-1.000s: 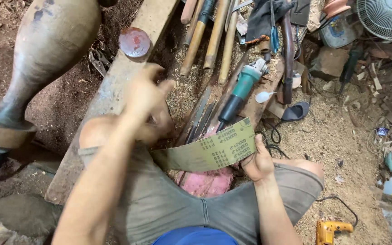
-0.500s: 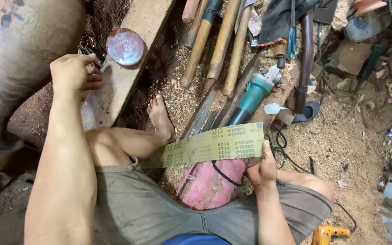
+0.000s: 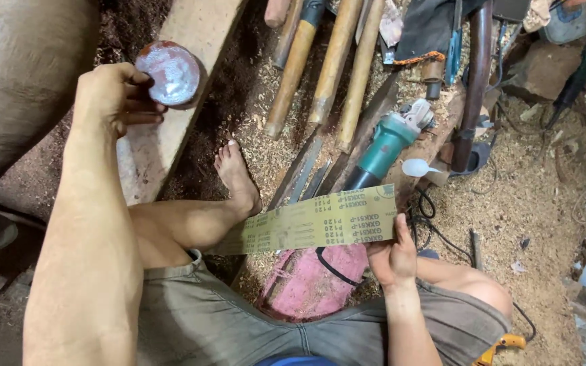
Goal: The person prepares a sanding disc by applying glue to sandpaper and attaching it to a backing pad, then mounts the pad onto an angle grinder. They then use the grinder to sand a small wooden object.
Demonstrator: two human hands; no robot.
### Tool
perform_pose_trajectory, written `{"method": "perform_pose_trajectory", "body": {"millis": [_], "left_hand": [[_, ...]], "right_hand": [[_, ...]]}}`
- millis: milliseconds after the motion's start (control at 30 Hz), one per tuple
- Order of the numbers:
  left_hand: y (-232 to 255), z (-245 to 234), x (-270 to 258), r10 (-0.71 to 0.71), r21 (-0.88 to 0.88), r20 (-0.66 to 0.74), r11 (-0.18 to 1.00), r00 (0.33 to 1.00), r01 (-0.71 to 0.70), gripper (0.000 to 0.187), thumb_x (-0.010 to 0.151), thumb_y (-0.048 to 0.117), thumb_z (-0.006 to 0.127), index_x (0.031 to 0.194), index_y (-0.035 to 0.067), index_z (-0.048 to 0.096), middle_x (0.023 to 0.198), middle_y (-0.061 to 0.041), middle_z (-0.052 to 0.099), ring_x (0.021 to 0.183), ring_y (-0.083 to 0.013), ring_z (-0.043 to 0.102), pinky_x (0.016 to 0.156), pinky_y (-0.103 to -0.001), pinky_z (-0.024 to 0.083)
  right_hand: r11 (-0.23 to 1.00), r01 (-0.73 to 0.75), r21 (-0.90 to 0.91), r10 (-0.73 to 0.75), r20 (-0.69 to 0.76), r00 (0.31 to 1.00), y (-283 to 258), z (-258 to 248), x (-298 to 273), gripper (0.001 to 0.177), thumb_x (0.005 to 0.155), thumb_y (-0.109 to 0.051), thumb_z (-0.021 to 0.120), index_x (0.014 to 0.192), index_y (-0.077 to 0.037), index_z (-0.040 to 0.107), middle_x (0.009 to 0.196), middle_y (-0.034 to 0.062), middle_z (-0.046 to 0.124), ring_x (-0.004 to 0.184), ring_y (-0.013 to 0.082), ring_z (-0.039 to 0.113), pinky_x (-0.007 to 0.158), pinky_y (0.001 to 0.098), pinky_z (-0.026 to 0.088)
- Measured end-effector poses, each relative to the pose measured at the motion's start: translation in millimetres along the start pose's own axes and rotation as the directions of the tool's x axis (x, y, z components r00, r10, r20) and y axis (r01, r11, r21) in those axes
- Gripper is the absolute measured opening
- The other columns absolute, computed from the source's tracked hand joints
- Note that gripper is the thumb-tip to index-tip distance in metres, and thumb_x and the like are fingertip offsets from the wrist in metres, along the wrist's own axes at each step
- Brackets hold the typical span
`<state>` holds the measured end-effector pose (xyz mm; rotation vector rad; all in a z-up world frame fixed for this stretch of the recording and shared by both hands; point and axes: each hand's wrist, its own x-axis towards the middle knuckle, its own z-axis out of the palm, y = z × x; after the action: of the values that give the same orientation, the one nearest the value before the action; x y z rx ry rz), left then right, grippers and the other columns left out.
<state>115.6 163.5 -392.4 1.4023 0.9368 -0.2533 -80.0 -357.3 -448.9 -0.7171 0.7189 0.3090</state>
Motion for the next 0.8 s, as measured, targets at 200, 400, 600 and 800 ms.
{"method": "perform_pose_trajectory", "body": {"millis": [200, 400, 600, 800], "left_hand": [[-6, -5, 6, 0.013, -0.024, 0.012, 1.0, 1.0, -0.013, 0.03, 0.088, 0.012, 0.056, 0.106, -0.012, 0.061, 0.093, -0.029, 0.071, 0.071, -0.0352, 0.075, 0.064, -0.048, 0.068], [-4, 2, -8, 0.07, 0.01, -0.01, 0.998, 0.998, -0.07, 0.033, 0.092, 0.011, 0.051, 0.114, -0.012, 0.06, 0.097, -0.026, 0.071, 0.075, -0.0319, 0.078, 0.067, -0.043, 0.065], [-6, 2, -6, 0.034, -0.011, 0.001, 0.999, 0.999, -0.034, 0.035, 0.097, 0.012, 0.052, 0.121, -0.013, 0.057, 0.1, -0.028, 0.07, 0.078, -0.0331, 0.076, 0.069, -0.042, 0.065], [-17, -12, 18, -0.003, 0.033, 0.036, 0.999, 0.999, 0.002, 0.042, 0.1, 0.024, 0.059, 0.131, -0.005, 0.058, 0.108, -0.024, 0.07, 0.088, -0.0328, 0.077, 0.08, -0.047, 0.063]], "right_hand": [[0.998, 0.016, 0.053, -0.016, 0.002, 1.0, 0, 5, -5, 0.044, 0.113, -0.035, 0.04, 0.144, -0.008, 0.054, 0.137, 0.0071, 0.065, 0.124, 0.0202, 0.061, 0.108, 0.041, 0.047], [0.998, 0.033, 0.05, -0.038, 0.088, 0.995, 4, -3, -8, 0.046, 0.115, -0.036, 0.033, 0.145, -0.007, 0.053, 0.134, 0.0117, 0.065, 0.119, 0.0221, 0.064, 0.102, 0.0434, 0.051], [0.998, 0.061, 0.02, -0.063, 0.136, 0.989, 2, 10, -13, 0.048, 0.114, -0.036, 0.03, 0.148, -0.008, 0.05, 0.135, 0.0135, 0.065, 0.118, 0.0238, 0.064, 0.099, 0.0446, 0.051], [0.999, -0.026, -0.021, 0.028, 0.071, 0.997, 14, -14, 2, 0.052, 0.111, -0.038, 0.034, 0.144, -0.003, 0.05, 0.136, 0.0139, 0.065, 0.123, 0.0279, 0.063, 0.106, 0.0439, 0.049]]}}
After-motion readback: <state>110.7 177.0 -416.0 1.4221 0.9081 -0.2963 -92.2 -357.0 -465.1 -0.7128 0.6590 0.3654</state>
